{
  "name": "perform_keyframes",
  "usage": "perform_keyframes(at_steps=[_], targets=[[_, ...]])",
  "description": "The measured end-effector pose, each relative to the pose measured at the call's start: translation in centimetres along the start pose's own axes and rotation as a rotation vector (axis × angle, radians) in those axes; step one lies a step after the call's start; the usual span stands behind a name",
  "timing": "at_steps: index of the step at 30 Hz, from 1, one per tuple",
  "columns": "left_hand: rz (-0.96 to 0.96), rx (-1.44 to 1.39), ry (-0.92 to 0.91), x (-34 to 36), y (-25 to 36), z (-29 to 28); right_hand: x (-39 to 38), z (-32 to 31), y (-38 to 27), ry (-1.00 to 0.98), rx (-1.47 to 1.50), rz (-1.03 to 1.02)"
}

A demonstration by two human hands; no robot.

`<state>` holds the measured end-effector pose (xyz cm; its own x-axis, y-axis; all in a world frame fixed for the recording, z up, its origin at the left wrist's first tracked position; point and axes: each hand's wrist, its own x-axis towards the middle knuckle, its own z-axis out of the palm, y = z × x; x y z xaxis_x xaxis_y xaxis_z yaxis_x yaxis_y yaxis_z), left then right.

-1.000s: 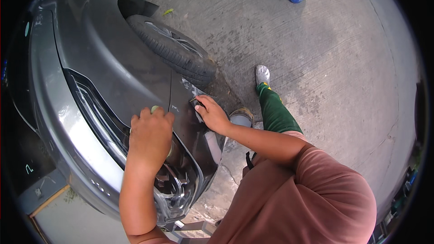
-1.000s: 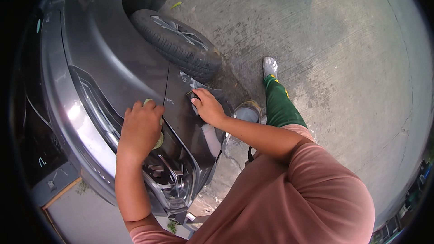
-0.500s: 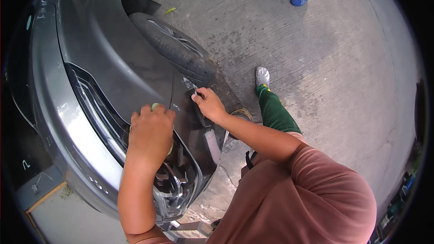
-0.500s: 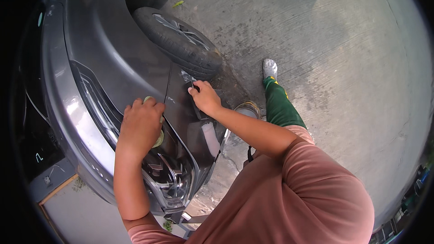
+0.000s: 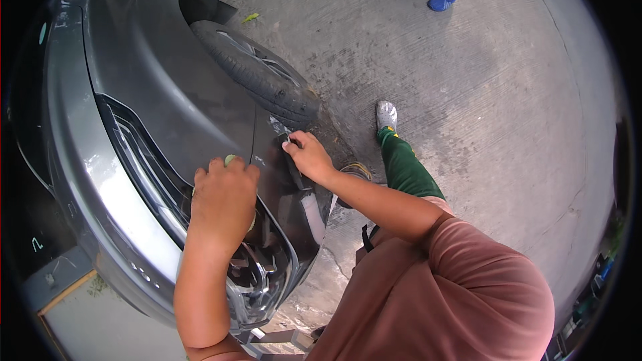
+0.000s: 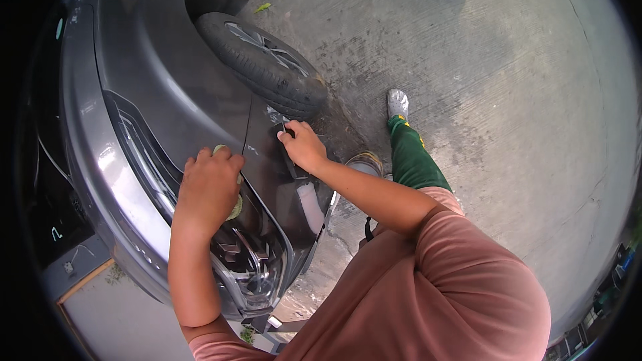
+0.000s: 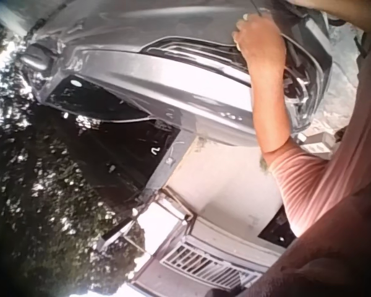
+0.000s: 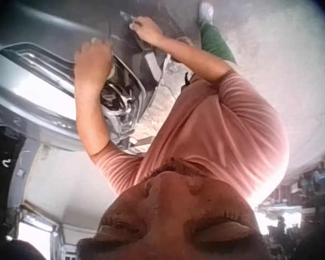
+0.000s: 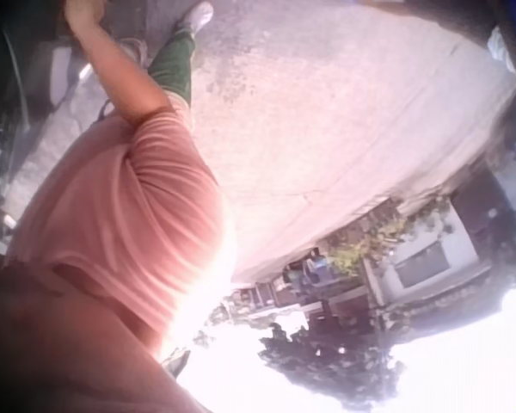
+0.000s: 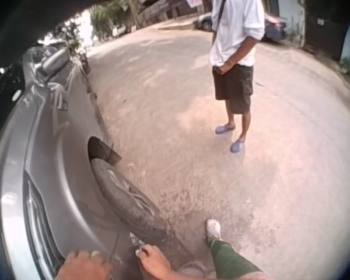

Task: Sanding and cleaning a damaged area on a car's bodywork using a sanding block and water.

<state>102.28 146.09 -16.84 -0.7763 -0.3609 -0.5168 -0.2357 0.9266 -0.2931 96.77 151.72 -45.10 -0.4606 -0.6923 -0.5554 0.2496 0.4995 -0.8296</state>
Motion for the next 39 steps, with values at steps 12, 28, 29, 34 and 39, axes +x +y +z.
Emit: perform_keyframes(at_steps=[12, 28, 29, 34, 39], targets=[[0.023, 0.026, -0.014, 0.2, -0.1, -0.1, 0.6, -0.4, 0.1, -0.086, 0.128, 0.200], [0.000, -0.010, -0.022, 0.3, 0.1, 0.0, 0.1, -0.7, -0.9, -0.066, -0.049, -0.064], [0.006, -0.011, -0.001, 0.3, 0.1, 0.0, -0.2, -0.6, -0.9, -0.066, -0.031, -0.066], [0.009, 0.011, -0.018, 0.3, 0.1, 0.0, -0.5, 0.0, -0.7, 0.083, -0.014, -0.057], [0.012, 0.013, -0.015, 0.3, 0.1, -0.1, -0.1, -0.5, -0.2, 0.061, 0.086, -0.054]])
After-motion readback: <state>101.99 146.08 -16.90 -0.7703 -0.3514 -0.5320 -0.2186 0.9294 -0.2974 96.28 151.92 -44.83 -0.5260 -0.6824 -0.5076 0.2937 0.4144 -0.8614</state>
